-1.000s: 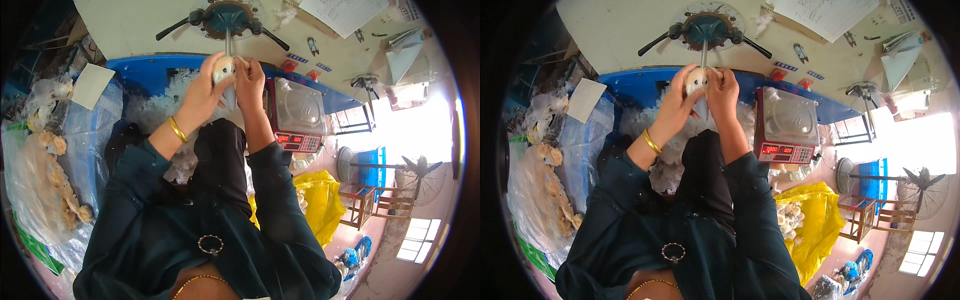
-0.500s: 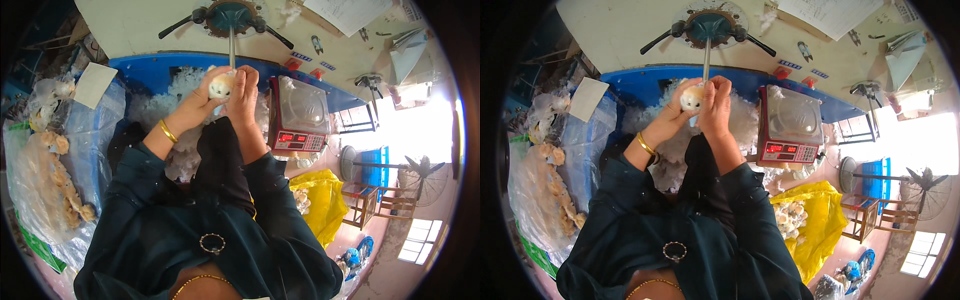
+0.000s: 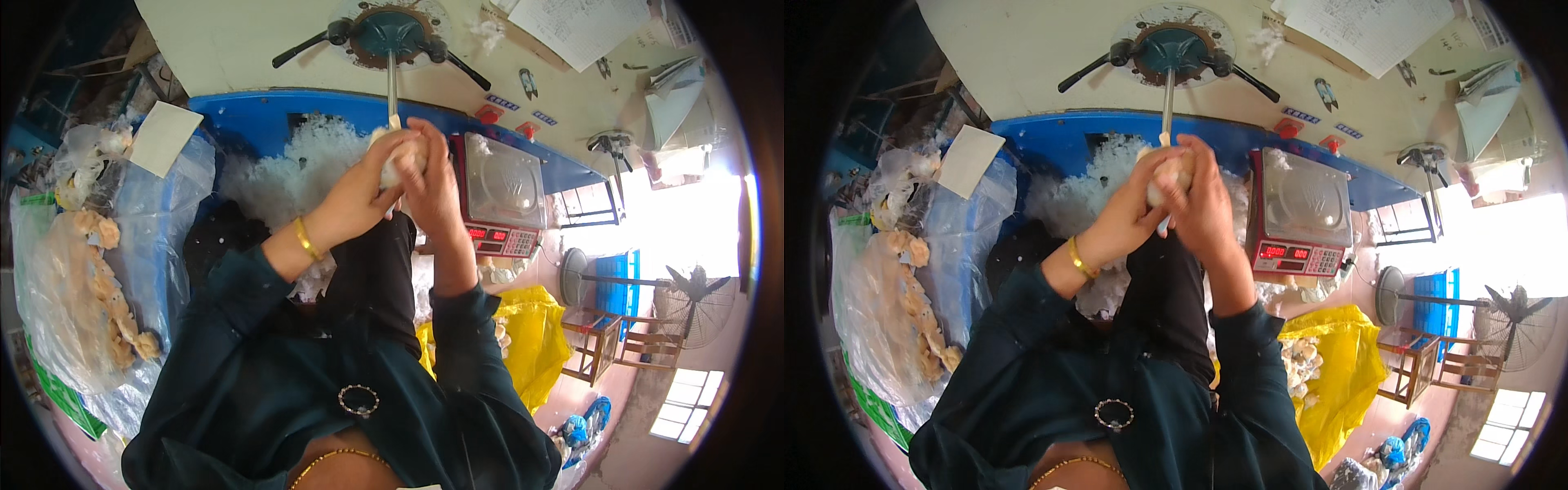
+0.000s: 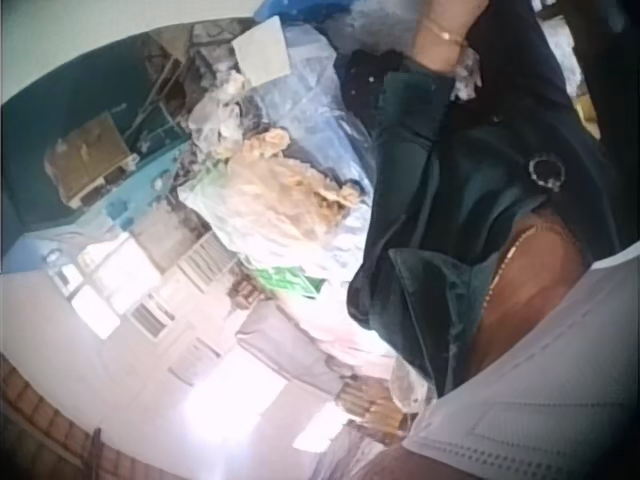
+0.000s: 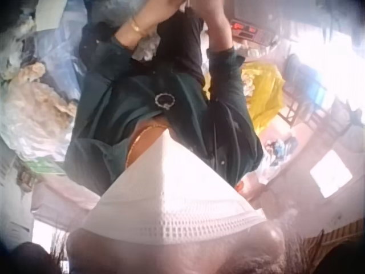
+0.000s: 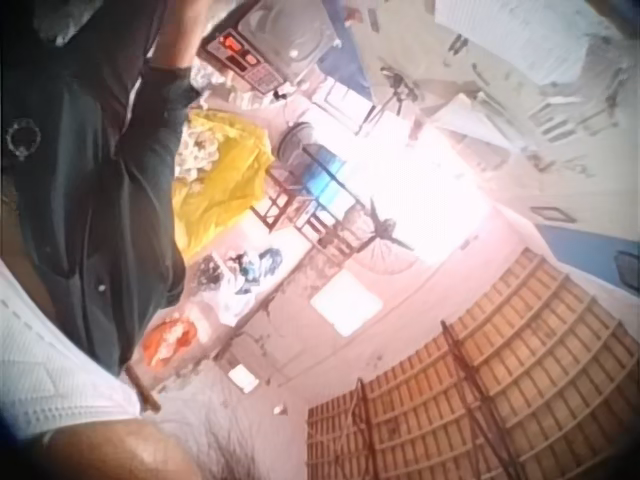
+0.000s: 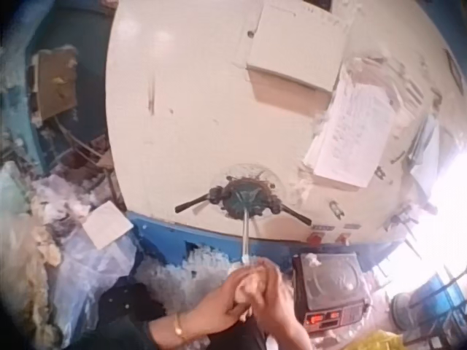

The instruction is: The person sits on the floor and repeatedly picks up small white stuffed animal bodies, then uses a manual stuffing machine to fill them with white fluffy material. The person handles each item one at a time, compressing and shaping the stuffed animals before placing them into a yellow bag.

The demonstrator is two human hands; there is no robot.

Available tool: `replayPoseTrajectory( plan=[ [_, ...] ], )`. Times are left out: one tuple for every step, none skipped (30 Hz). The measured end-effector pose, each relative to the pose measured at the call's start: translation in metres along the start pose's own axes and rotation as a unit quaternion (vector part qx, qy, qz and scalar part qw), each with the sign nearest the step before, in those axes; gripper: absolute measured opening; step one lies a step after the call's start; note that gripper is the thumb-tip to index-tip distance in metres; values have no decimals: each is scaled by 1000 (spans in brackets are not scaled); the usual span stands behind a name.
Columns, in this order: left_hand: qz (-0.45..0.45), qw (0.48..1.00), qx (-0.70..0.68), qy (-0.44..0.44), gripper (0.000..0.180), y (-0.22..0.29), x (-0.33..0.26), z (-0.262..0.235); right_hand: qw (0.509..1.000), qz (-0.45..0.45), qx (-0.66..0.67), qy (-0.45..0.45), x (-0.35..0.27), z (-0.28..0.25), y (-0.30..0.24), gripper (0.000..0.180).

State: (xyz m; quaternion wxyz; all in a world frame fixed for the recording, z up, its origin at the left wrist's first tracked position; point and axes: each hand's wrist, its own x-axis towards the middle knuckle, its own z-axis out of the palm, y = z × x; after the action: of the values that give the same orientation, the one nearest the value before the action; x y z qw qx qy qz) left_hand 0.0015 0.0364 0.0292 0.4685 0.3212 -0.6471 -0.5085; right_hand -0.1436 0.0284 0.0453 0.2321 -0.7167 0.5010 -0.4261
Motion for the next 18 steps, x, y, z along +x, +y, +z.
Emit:
replayPoseTrajectory(
  plan=[
    [20, 999, 28, 1, 63, -1, 0, -5, 995, -64, -78, -1, -6, 4, -4, 62],
    [39, 998, 56, 1, 64, -4, 3, -11, 994, -60, -92, 17, -3, 11, -8, 63],
    [94, 990, 105, 7, 65, -11, 13, -16, 992, -56, -105, 35, 2, 18, -15, 63],
    [150, 977, 149, 15, 66, -20, 23, -18, 995, -2, -90, 38, 13, 22, -15, 63],
    [207, 958, 197, 32, 67, -22, 35, -23, 995, 45, -72, 44, 32, 25, -14, 62],
    [134, 982, 136, 5, 67, -22, 36, -23, 998, 31, -53, 34, 35, 24, -8, 61],
    [59, 995, 73, -21, 68, -21, 38, -24, 998, 22, -52, 33, 34, 24, -6, 61],
    [32, 997, 68, -30, 70, -20, 35, -26, 998, 12, -51, 32, 30, 25, -5, 62],
    [65, 995, 80, -8, 70, -22, 29, -23, 998, 1, -49, 30, 25, 26, -5, 62],
    [97, 991, 95, 21, 70, -27, 19, -20, 997, -19, -74, 28, 18, 27, -6, 63],
    [127, 984, 117, 53, 70, -31, 10, -19, 994, -41, -93, 26, 8, 30, -7, 64],
    [133, 984, 109, 52, 67, -33, 5, -16, 991, -66, -110, 23, 2, 31, -6, 65],
    [185, 973, 132, 47, 64, -39, 11, -15, 992, -63, -110, 16, 0, 30, -2, 66],
    [181, 978, 101, 31, 65, -40, 16, -13, 994, -48, -96, 19, 1, 26, 10, 64],
    [232, 960, 132, 83, 62, -60, 23, -8, 990, -38, -125, 55, 3, 31, 10, 61],
    [204, 968, 133, 63, 63, -56, 34, -12, 999, -30, -11, 29, 9, 28, 15, 55],
    [162, 978, 128, 41, 63, -46, 32, -12, 996, -26, -70, 42, 9, 26, 13, 49],
    [138, 982, 124, 33, 63, -39, 27, -10, 994, 16, -84, 67, 8, 26, 24, 47]
  ],
)
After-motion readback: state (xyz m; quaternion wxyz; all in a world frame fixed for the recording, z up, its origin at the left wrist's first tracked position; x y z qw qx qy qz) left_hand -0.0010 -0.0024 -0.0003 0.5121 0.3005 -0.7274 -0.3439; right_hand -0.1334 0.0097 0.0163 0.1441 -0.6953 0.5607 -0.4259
